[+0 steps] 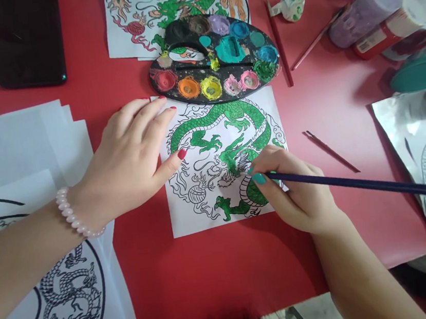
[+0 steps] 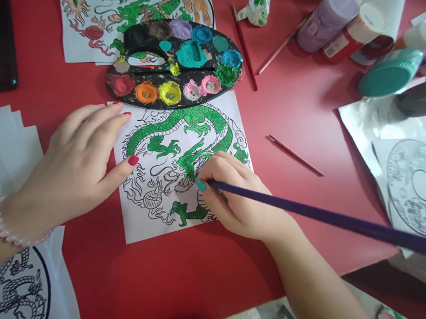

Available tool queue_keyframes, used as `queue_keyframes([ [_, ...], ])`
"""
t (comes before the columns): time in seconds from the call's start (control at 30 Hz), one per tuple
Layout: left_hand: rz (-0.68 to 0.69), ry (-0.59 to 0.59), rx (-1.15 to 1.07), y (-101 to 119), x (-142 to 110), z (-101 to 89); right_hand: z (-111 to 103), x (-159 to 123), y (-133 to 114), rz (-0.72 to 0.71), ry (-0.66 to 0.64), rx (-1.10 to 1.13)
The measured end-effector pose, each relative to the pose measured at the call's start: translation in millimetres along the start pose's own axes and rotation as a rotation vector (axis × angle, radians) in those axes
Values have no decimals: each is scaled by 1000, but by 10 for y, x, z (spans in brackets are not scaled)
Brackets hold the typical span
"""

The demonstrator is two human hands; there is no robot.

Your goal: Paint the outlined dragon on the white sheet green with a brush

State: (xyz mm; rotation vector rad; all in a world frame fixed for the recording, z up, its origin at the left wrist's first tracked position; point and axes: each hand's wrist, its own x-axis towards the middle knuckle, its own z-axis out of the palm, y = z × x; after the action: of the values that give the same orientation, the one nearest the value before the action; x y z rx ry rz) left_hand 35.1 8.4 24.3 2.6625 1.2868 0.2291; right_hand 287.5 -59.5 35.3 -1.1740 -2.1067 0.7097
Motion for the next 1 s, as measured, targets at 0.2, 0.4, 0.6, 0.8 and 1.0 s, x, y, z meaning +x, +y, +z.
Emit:
queue_keyframes([
  [0.2,-15,-9,-13,5,0,4,20,13,-7,2,-19,-36],
  [0.4,-30,-20,6,5,-2,7,21,10,2,-12,-4,-39],
  [0.6,-23,8,-7,10,4,7,25,3,-1,-29,7,-23],
  [0.8,-24,-3,-9,9,5,-3,27,10,-6,-32,-19,-26],
  [1.0,-26,-1,-13,2,4,8,9,3,-10,-37,-46,-2],
])
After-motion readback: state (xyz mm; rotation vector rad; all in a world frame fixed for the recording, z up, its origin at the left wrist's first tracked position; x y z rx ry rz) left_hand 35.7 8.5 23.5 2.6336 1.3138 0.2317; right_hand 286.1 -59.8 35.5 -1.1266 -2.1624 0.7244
